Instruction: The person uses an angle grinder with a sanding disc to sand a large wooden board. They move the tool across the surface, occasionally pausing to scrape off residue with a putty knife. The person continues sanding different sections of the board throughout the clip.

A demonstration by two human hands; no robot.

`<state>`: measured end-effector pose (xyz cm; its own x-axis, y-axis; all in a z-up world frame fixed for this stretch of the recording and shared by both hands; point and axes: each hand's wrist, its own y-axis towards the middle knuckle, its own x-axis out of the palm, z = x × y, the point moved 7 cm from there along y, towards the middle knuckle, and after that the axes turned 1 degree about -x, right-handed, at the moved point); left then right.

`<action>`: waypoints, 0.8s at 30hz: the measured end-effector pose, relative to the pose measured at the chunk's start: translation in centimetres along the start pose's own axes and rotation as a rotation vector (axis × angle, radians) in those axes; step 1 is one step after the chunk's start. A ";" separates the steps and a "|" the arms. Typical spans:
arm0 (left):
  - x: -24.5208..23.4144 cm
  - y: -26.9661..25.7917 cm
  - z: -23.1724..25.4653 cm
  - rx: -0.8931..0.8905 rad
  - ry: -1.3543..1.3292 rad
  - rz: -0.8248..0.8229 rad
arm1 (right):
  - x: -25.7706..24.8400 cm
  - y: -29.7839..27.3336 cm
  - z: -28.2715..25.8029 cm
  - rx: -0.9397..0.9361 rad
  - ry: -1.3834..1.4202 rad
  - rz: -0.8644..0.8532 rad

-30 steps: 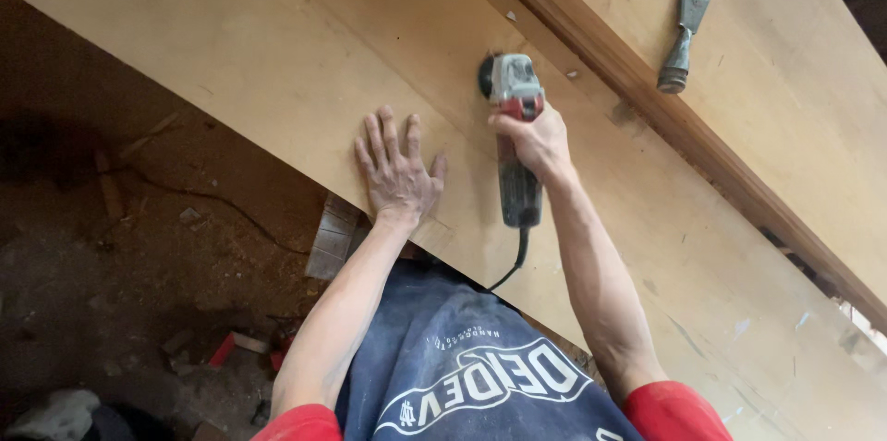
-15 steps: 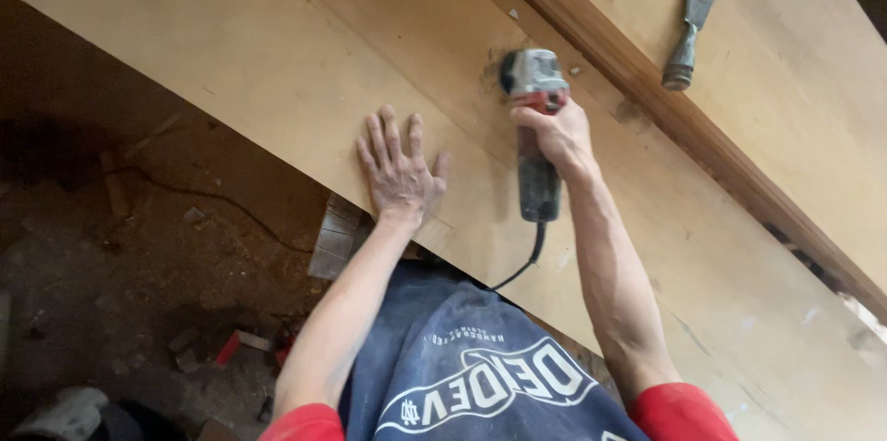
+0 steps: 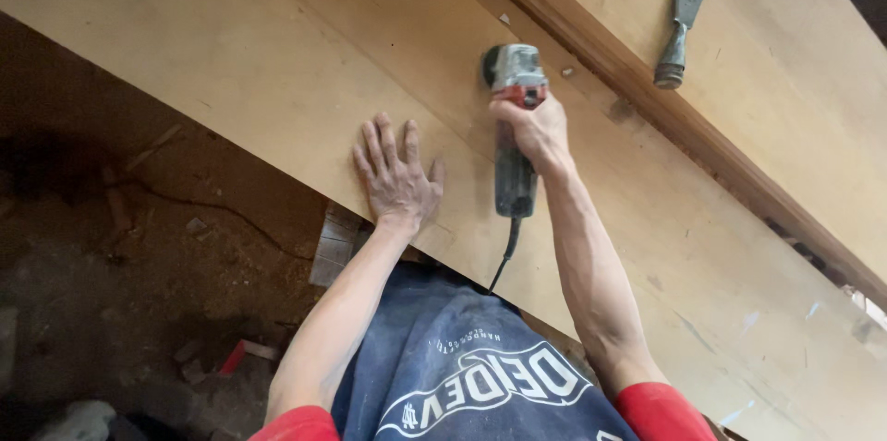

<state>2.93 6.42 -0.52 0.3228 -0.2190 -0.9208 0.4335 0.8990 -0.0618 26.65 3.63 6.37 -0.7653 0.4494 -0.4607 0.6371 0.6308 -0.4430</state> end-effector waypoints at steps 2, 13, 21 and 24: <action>-0.1 0.4 0.0 0.009 0.019 0.024 | -0.3 0.6 -0.3 0.013 0.055 0.028; 0.2 0.1 0.3 0.005 0.022 0.017 | -0.2 1.8 -1.2 0.121 0.122 0.125; -0.1 0.4 0.5 0.026 0.010 0.022 | 0.9 0.7 -0.4 0.037 0.141 0.144; 0.1 0.5 0.6 0.033 -0.007 -0.014 | 1.2 1.3 -1.2 0.025 0.174 0.181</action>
<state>3.67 6.68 -0.41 0.3225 -0.2340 -0.9172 0.4651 0.8831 -0.0618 26.49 5.79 6.19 -0.6418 0.6568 -0.3958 0.7653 0.5155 -0.3854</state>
